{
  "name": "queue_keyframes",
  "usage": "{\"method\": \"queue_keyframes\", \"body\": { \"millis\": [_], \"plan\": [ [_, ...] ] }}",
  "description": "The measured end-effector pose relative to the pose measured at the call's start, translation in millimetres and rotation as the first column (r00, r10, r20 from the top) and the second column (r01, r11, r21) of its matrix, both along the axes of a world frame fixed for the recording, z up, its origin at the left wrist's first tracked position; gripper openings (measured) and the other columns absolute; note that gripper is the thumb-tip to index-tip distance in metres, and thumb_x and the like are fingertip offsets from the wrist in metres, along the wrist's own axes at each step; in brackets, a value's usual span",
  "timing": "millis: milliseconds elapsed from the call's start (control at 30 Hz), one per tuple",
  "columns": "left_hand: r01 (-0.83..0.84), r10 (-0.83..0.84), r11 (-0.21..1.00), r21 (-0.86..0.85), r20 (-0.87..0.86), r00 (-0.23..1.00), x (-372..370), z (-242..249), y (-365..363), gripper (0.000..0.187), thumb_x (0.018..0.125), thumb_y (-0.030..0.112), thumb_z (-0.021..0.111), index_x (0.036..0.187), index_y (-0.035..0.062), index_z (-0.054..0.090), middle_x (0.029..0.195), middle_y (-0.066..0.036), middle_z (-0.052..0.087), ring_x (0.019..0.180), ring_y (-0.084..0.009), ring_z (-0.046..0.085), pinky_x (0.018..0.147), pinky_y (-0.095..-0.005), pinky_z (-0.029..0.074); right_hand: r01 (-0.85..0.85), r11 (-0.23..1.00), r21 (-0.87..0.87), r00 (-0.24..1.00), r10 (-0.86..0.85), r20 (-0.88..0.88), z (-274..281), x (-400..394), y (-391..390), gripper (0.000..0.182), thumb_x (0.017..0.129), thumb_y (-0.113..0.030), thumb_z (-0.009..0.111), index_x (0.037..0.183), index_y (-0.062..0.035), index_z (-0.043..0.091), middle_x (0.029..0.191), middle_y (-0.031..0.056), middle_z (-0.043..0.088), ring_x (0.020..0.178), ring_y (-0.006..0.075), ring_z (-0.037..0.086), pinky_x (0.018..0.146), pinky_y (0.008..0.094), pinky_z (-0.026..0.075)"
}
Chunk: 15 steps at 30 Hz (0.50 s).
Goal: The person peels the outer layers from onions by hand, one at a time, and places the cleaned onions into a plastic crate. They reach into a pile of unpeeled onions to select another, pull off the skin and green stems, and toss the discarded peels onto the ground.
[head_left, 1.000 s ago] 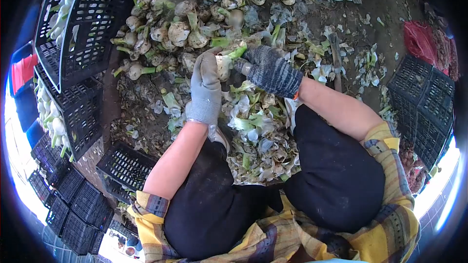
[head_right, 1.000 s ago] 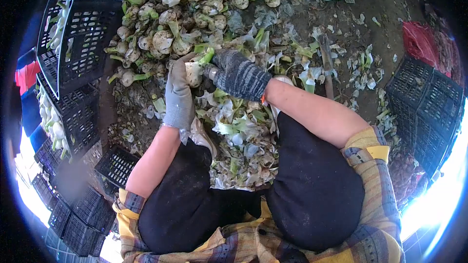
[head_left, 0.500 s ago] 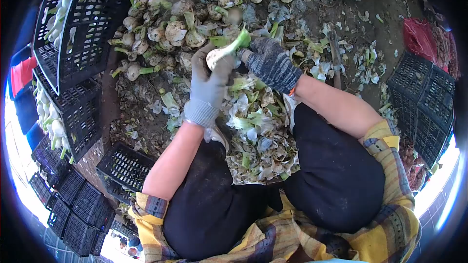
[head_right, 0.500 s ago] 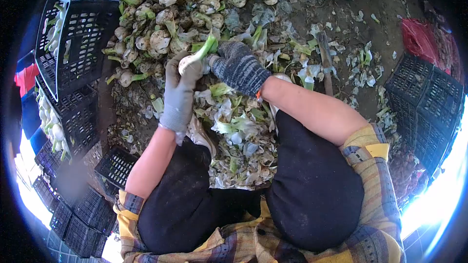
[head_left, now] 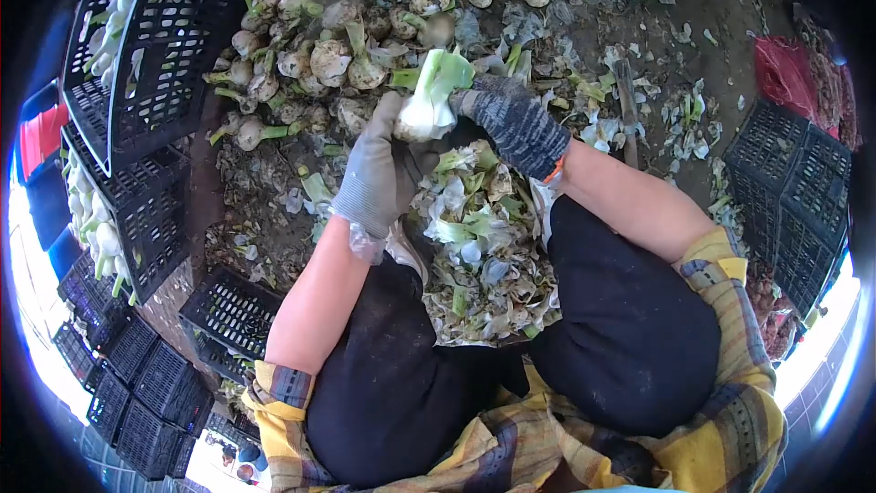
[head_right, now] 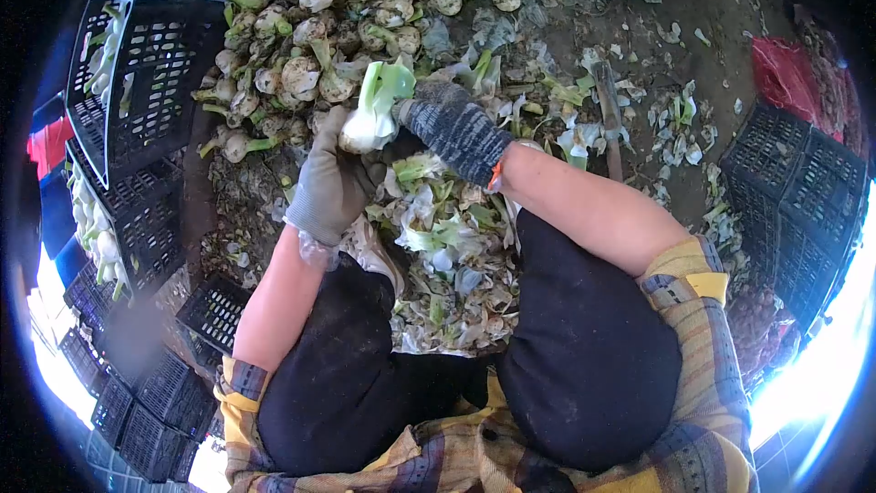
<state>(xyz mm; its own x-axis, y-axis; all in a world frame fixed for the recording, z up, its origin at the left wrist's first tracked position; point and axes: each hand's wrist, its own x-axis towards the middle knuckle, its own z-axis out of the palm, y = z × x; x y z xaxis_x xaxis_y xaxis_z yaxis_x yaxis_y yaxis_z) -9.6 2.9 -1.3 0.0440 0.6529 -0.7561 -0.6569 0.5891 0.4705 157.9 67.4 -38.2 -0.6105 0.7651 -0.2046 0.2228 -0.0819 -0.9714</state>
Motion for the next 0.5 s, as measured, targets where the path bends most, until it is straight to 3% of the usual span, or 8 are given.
{"method": "queue_keyframes", "body": {
  "millis": [100, 167, 267, 333, 400, 433, 467, 500],
  "plan": [
    [0.083, -0.084, 0.996, -0.016, -0.058, 0.995, -3, -5, 0, 0.043, 0.086, 0.040, 0.052, 0.112, 0.0054, 0.048, 0.100, -0.007, 0.059, 0.080, -0.0153, 0.060, 0.069, -0.0245, 0.050, -0.285, 0.811, 0.511, 0.942, 0.138, 0.306, -3, 7, 2, 0.018, 0.084, -0.015, 0.045, 0.084, -0.0041, 0.059, 0.075, 0.0172, 0.057, 0.074, 0.0320, 0.058, 0.065, 0.0425, 0.045],
    [0.135, -0.116, 0.990, 0.032, -0.333, 0.936, 7, 7, 4, 0.043, 0.086, 0.040, 0.053, 0.112, 0.0061, 0.048, 0.097, -0.005, 0.060, 0.076, -0.0153, 0.060, 0.068, -0.0242, 0.050, -0.213, 0.948, 0.238, 0.949, 0.142, 0.282, 2, 3, 3, 0.017, 0.083, -0.014, 0.046, 0.084, -0.0042, 0.059, 0.076, 0.0178, 0.058, 0.073, 0.0318, 0.058, 0.064, 0.0415, 0.045],
    [0.102, -0.032, 0.986, 0.135, -0.444, 0.896, 19, 0, -3, 0.046, 0.087, 0.041, 0.051, 0.117, 0.0064, 0.047, 0.098, -0.005, 0.060, 0.075, -0.0158, 0.061, 0.068, -0.0248, 0.051, -0.068, 0.989, 0.135, 0.996, 0.059, 0.073, -2, 4, 1, 0.015, 0.081, -0.013, 0.048, 0.085, -0.0040, 0.059, 0.077, 0.0183, 0.058, 0.071, 0.0309, 0.059, 0.063, 0.0402, 0.046],
    [0.029, -0.015, 0.996, 0.087, -0.161, 0.987, 11, -1, -2, 0.047, 0.088, 0.039, 0.050, 0.121, 0.0063, 0.045, 0.101, -0.007, 0.059, 0.078, -0.0156, 0.061, 0.068, -0.0256, 0.051, 0.114, 0.962, -0.248, 0.981, -0.148, -0.124, 9, -1, 2, 0.014, 0.081, -0.012, 0.049, 0.087, -0.0040, 0.059, 0.078, 0.0184, 0.058, 0.069, 0.0297, 0.059, 0.063, 0.0391, 0.047],
    [-0.007, 0.000, 0.998, 0.057, 0.117, 0.993, -1, -4, -4, 0.044, 0.090, 0.037, 0.048, 0.122, 0.0071, 0.044, 0.105, -0.008, 0.058, 0.083, -0.0161, 0.060, 0.070, -0.0286, 0.051, 0.173, 0.446, -0.878, 0.863, -0.499, -0.083, 23, -4, 1, 0.014, 0.081, -0.011, 0.050, 0.089, -0.0043, 0.059, 0.078, 0.0181, 0.059, 0.068, 0.0282, 0.059, 0.063, 0.0376, 0.048],
    [-0.008, -0.007, 0.998, 0.057, 0.245, 0.970, -7, -7, -6, 0.041, 0.091, 0.035, 0.046, 0.121, 0.0078, 0.045, 0.106, -0.009, 0.057, 0.087, -0.0166, 0.059, 0.072, -0.0311, 0.051, 0.133, 0.436, -0.890, 0.872, -0.479, -0.104, 20, -1, 1, 0.015, 0.083, -0.011, 0.051, 0.094, -0.0054, 0.059, 0.079, 0.0166, 0.059, 0.068, 0.0245, 0.060, 0.066, 0.0360, 0.048],
    [-0.007, -0.015, 0.998, 0.058, 0.369, 0.929, -10, -11, -8, 0.038, 0.092, 0.034, 0.044, 0.120, 0.0085, 0.045, 0.108, -0.009, 0.057, 0.091, -0.0172, 0.059, 0.074, -0.0336, 0.051, 0.139, 0.725, -0.675, 0.926, -0.337, -0.172, 8, 3, 1, 0.016, 0.083, -0.013, 0.051, 0.093, -0.0049, 0.059, 0.079, 0.0168, 0.059, 0.069, 0.0253, 0.060, 0.066, 0.0363, 0.048],
    [0.028, -0.039, 0.998, 0.052, 0.226, 0.973, -5, -5, -5, 0.041, 0.090, 0.035, 0.047, 0.121, 0.0081, 0.044, 0.107, -0.009, 0.057, 0.088, -0.0169, 0.059, 0.072, -0.0324, 0.051, 0.099, 0.921, -0.377, 0.968, -0.177, -0.180, 1, 4, 1, 0.016, 0.083, -0.014, 0.052, 0.093, -0.0043, 0.060, 0.079, 0.0170, 0.060, 0.069, 0.0261, 0.060, 0.066, 0.0365, 0.048]
  ]
}}
